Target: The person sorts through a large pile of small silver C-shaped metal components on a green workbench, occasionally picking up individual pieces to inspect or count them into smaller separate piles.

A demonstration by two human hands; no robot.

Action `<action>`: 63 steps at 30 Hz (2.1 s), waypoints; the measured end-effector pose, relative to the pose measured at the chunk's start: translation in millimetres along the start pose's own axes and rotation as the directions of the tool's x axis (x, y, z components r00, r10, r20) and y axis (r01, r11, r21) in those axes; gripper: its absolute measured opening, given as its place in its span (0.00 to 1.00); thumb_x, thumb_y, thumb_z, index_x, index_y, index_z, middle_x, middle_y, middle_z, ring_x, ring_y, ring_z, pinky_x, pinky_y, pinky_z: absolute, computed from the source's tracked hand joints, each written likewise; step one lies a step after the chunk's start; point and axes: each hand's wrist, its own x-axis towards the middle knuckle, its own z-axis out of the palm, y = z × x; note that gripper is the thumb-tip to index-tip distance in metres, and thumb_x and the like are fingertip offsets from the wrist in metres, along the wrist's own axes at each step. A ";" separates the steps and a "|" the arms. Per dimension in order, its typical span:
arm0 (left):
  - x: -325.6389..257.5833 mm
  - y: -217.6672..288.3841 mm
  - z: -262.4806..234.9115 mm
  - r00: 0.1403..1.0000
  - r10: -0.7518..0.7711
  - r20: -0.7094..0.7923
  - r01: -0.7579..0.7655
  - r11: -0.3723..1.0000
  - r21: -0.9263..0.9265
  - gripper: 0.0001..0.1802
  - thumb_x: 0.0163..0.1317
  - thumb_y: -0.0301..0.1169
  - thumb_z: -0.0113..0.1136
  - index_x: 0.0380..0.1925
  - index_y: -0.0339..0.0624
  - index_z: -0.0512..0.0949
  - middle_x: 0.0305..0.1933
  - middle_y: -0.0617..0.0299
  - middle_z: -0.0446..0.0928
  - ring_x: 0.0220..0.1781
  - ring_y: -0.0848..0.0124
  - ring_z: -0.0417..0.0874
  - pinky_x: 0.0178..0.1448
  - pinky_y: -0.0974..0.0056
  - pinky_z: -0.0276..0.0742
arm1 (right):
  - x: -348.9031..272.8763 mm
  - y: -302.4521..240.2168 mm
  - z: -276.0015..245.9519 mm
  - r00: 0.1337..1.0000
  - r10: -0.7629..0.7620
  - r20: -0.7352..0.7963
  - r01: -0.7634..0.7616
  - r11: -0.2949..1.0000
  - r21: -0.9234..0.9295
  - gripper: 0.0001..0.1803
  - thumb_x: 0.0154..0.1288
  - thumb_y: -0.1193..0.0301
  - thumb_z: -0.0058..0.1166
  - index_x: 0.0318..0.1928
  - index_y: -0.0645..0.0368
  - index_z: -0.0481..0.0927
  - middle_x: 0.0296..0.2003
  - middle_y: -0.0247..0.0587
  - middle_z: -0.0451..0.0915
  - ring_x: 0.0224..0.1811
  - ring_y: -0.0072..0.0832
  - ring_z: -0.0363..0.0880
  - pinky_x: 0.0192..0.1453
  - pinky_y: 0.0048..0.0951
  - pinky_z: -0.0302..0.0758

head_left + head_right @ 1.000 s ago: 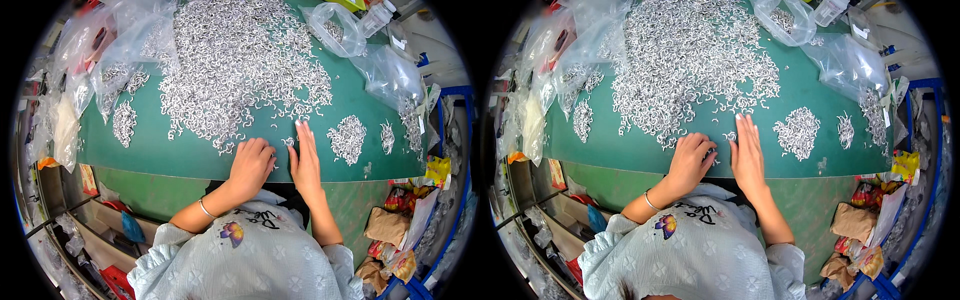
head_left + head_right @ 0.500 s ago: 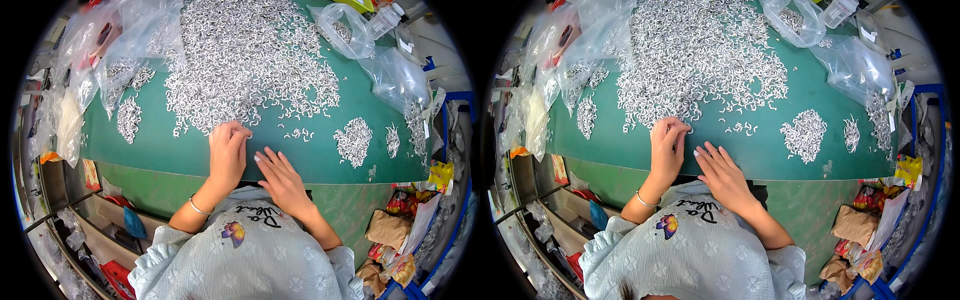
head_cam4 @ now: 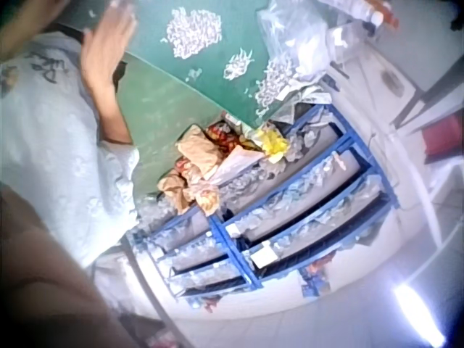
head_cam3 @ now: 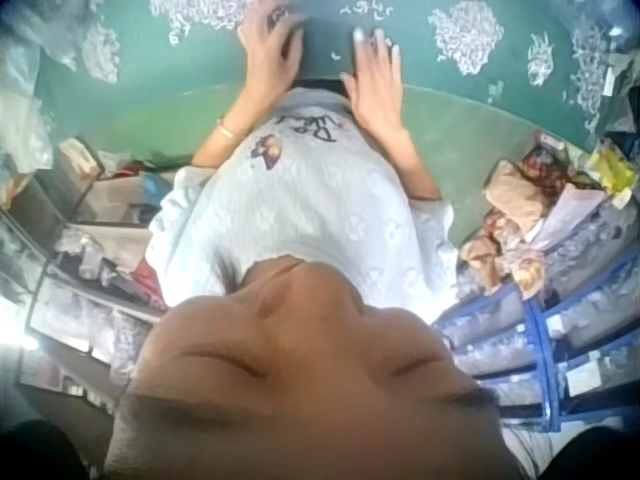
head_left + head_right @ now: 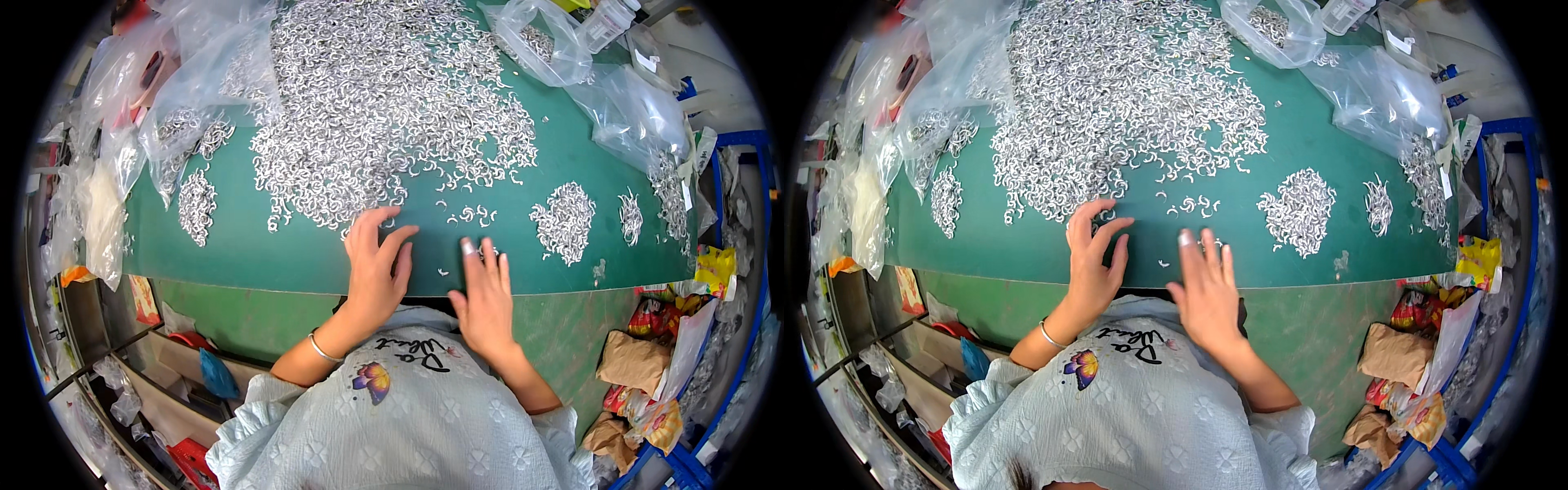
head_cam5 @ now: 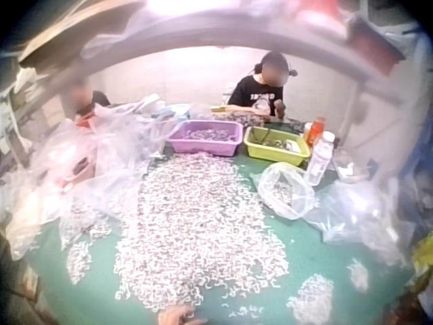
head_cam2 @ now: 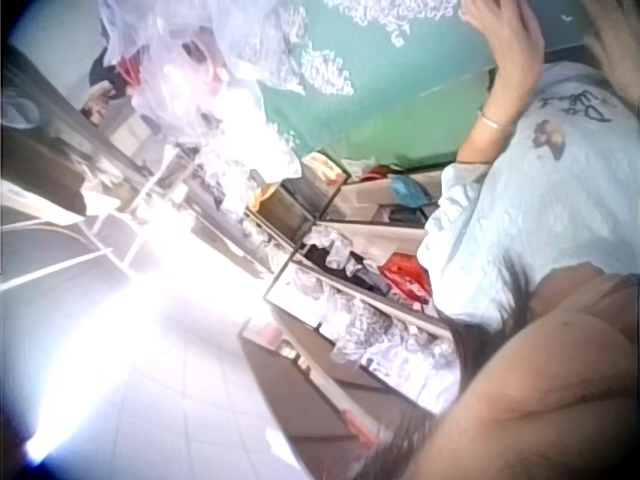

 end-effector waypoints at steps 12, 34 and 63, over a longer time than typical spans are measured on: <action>-1.9 4.9 8.6 0.998 0.013 0.058 -0.006 0.992 -0.125 0.18 0.55 0.19 0.62 0.47 0.41 0.78 0.56 0.55 0.73 0.60 0.55 0.72 0.62 0.52 0.62 | -2.3 16.9 -10.4 0.993 -0.061 0.101 0.085 0.962 -0.258 0.39 0.57 0.54 0.62 0.67 0.56 0.68 0.73 0.33 0.59 0.77 0.46 0.49 0.71 0.67 0.50; 21.9 19.1 33.3 0.882 0.288 0.374 -0.281 0.957 -0.074 0.29 0.56 0.19 0.57 0.61 0.36 0.70 0.70 0.52 0.66 0.74 0.53 0.63 0.76 0.37 0.49 | 14.9 30.0 -41.7 0.995 0.069 -0.070 -0.081 0.979 -0.189 0.51 0.56 0.55 0.65 0.72 0.65 0.52 0.70 0.43 0.64 0.77 0.54 0.46 0.71 0.72 0.38; 19.9 4.2 18.6 0.976 0.061 0.210 -0.037 0.992 -0.119 0.32 0.52 0.10 0.47 0.62 0.30 0.67 0.65 0.44 0.68 0.70 0.47 0.66 0.74 0.50 0.62 | 76.2 28.6 -29.4 0.987 -0.154 0.042 0.155 0.988 -0.025 0.33 0.68 0.71 0.53 0.71 0.64 0.58 0.67 0.52 0.67 0.75 0.50 0.55 0.76 0.54 0.49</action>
